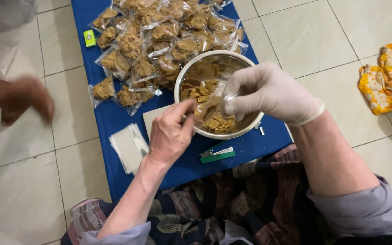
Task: The person wears gloves and uses their hands to take pieces of fried food from a bowl, weigh them on a small scale, place them into small plastic bags, and seal the bags with a stapler.
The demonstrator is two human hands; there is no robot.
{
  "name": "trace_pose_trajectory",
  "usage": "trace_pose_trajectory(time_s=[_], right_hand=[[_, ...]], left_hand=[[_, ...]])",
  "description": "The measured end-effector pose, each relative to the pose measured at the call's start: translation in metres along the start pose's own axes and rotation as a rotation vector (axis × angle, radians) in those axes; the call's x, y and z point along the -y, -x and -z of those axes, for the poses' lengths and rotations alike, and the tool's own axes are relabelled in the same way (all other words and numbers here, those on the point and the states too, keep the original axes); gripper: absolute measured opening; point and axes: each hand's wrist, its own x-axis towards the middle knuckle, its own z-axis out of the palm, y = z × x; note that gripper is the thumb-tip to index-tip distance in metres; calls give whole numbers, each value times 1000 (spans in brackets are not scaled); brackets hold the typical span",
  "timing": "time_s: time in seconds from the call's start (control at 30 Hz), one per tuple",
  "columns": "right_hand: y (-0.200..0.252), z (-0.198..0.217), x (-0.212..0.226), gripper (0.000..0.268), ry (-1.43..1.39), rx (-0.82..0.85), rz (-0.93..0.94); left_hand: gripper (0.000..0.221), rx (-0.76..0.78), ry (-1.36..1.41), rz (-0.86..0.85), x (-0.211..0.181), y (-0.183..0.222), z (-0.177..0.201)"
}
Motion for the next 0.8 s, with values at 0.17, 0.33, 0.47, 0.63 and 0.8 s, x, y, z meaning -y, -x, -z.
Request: trace_pose_trajectory(time_s=[0.17, 0.33, 0.47, 0.63, 0.8], right_hand=[[-8, -8, -11, 16, 68, -54, 7], [-10, -25, -6, 21, 102, 194, -55], [-13, -10, -10, 23, 102, 183, -48], [-26, 7, -16, 17, 220, 28, -17], [-97, 4, -152, 25, 1197, 102, -11]], left_hand=[[96, -22, 328, -131, -38, 5, 18], [29, 4, -3, -153, -8, 12, -9], [20, 117, -230, -133, 10, 12, -15], [25, 119, 174, 267, -2, 1, 13], [51, 84, 956, 451, -11, -1, 15]])
